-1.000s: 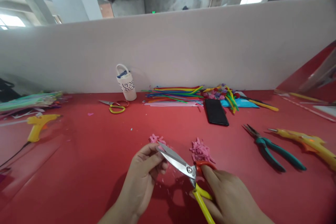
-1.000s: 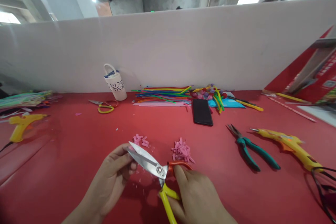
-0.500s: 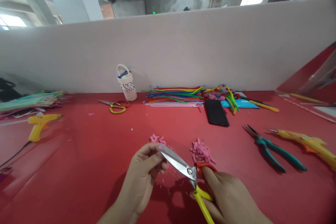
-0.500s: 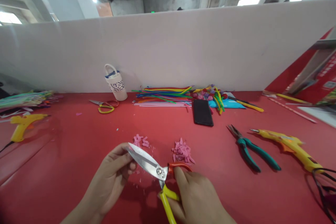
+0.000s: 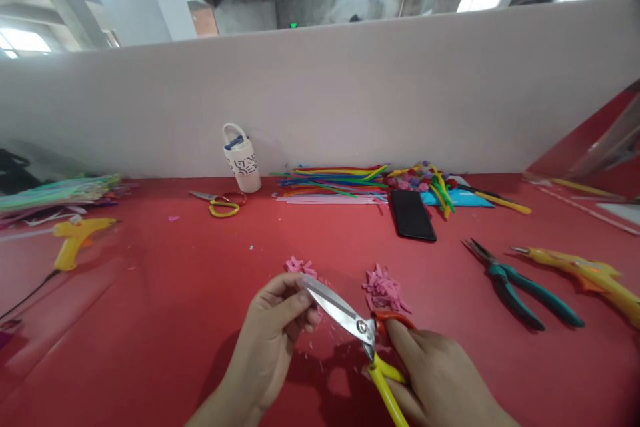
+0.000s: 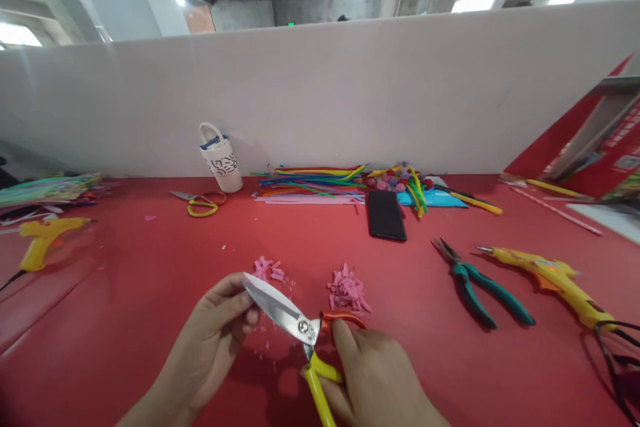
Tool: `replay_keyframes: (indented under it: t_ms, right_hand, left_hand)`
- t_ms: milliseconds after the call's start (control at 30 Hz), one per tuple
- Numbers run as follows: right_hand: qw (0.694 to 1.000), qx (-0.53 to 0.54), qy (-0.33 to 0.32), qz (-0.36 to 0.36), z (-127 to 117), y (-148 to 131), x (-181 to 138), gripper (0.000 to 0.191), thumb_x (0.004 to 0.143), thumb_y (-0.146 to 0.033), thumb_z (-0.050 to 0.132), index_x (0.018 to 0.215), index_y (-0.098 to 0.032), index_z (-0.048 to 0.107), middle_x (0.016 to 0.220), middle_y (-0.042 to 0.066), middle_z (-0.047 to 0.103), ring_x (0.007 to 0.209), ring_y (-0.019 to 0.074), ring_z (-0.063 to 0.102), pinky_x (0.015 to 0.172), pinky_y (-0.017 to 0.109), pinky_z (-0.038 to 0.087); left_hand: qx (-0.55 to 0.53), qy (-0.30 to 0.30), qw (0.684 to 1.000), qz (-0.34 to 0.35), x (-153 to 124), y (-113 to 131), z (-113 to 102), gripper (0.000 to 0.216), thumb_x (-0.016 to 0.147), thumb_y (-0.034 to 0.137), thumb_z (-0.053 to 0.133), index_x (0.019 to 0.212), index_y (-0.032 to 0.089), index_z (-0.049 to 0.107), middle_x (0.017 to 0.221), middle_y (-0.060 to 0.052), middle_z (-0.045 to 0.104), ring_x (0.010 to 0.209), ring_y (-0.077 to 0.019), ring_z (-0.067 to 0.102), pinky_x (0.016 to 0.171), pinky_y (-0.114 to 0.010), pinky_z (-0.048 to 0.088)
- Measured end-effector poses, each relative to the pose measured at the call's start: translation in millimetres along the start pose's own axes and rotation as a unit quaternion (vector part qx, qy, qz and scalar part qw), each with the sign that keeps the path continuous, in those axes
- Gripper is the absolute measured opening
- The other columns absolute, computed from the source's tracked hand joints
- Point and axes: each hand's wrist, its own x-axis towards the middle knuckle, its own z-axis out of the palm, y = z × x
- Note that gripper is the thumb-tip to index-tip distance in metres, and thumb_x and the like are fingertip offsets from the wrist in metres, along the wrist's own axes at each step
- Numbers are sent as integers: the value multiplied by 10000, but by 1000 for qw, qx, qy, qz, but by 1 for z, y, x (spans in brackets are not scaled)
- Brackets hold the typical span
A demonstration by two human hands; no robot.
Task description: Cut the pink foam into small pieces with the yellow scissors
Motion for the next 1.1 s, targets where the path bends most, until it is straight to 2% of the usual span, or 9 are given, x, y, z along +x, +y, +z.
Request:
replay_keyframes:
  t_ms: [367, 700, 833, 933, 1033, 1100]
  right_hand:
    - [1000, -3, -5, 9, -5, 0, 1, 110, 688, -282, 436, 670, -219, 348, 449, -23, 515, 371, 145, 471, 395, 233, 202]
    - [999, -34, 11, 22, -2, 4, 0, 156, 704, -326, 470, 640, -216, 379, 436, -22, 494, 375, 144, 466, 408, 233, 197]
    - [996, 48, -16, 74, -3, 4, 1, 175, 711, -324, 478, 617, -213, 381, 450, -27, 482, 384, 123, 435, 402, 221, 208]
    - [959, 220, -67, 163, -7, 0, 7, 177, 741, -316, 440, 615, -208, 378, 464, -51, 426, 401, 94, 381, 392, 199, 232]
    - [885, 398, -74, 231, -10, -7, 14, 193, 743, -315, 415, 595, -201, 367, 492, -63, 358, 429, 77, 354, 396, 185, 271]
    - [828, 487, -79, 266, -9, -11, 16, 166, 732, -323, 420, 630, -198, 383, 478, -78, 333, 377, 60, 316, 362, 179, 275]
  left_hand:
    - [9, 9, 1000, 1, -1, 0, 1, 55, 651, 97, 596, 672, 147, 607, 545, 28, 551, 469, -32, 491, 425, -102, 369]
    - [18, 9, 1000, 12, 3, -2, -2, 66, 671, 91, 573, 697, 149, 590, 570, 29, 553, 485, -37, 491, 468, -126, 381]
    - [19, 9, 1000, 6, 3, -1, -1, 61, 664, 88, 576, 685, 144, 565, 584, 29, 542, 481, -38, 483, 456, -128, 372]
    - [30, 2, 999, -19, 2, -5, 0, 66, 653, 96, 587, 674, 144, 547, 580, 28, 540, 465, -39, 474, 439, -130, 359]
    - [52, -42, 996, -55, 0, -16, 3, 72, 645, 92, 587, 678, 140, 545, 551, 25, 541, 442, -41, 470, 429, -134, 349]
    - [66, -78, 992, -80, -2, -24, 5, 116, 627, 84, 594, 707, 146, 539, 566, 22, 550, 432, -48, 477, 414, -142, 341]
